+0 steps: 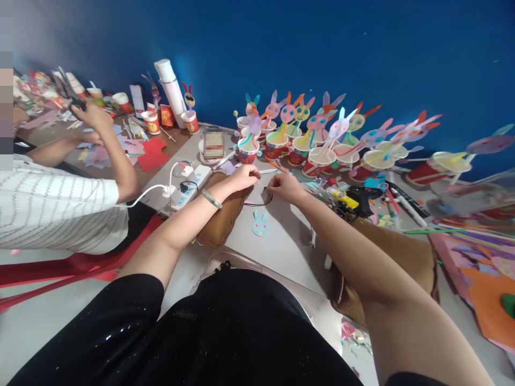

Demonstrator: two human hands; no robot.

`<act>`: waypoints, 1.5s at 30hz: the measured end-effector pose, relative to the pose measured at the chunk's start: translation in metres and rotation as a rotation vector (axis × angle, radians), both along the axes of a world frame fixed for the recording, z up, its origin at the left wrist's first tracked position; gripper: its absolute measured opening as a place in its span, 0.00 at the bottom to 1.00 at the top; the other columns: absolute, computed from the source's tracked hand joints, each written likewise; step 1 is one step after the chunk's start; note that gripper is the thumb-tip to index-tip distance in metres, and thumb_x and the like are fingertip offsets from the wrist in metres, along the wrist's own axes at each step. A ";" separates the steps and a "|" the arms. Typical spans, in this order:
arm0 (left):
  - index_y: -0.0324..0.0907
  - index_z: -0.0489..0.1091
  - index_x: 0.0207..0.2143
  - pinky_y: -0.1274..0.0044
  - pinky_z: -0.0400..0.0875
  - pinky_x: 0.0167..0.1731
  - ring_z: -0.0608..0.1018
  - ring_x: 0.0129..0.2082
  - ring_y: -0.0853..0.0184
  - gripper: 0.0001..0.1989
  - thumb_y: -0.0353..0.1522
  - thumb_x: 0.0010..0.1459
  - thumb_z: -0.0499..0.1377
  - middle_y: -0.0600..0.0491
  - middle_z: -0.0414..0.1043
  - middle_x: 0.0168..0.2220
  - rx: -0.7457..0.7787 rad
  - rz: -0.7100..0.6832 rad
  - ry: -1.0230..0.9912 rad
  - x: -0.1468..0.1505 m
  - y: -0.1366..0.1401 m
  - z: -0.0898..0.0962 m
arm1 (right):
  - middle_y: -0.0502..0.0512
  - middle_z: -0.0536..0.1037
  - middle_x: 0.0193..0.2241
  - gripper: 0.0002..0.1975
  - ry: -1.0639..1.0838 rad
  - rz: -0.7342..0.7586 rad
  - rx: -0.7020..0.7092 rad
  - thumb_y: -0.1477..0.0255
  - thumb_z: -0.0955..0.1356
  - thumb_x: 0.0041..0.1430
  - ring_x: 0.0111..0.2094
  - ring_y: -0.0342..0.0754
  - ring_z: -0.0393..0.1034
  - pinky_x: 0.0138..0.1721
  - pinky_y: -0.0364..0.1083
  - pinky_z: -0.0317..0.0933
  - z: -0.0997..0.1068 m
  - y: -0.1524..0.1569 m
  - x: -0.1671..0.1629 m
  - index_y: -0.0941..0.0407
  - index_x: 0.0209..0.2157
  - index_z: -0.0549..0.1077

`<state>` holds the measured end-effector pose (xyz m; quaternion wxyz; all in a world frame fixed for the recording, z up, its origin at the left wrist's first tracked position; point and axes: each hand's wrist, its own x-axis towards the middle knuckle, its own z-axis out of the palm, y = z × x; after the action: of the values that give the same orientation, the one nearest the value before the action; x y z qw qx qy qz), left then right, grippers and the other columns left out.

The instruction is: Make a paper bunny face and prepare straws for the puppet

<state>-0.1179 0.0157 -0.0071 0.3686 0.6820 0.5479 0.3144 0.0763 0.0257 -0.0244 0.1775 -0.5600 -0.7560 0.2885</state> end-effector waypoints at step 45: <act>0.42 0.71 0.24 0.76 0.68 0.35 0.71 0.28 0.72 0.19 0.47 0.59 0.63 0.56 0.71 0.24 -0.105 -0.259 -0.525 0.115 -0.016 -0.012 | 0.49 0.73 0.20 0.23 0.770 -0.391 0.131 0.46 0.75 0.55 0.23 0.44 0.64 0.28 0.46 0.60 -0.003 -0.069 0.097 0.53 0.28 0.77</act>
<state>-0.0024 0.0002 -0.0194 0.5696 0.6216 0.3578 0.4015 0.1735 -0.0437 -0.0270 0.5330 -0.5318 -0.5313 0.3885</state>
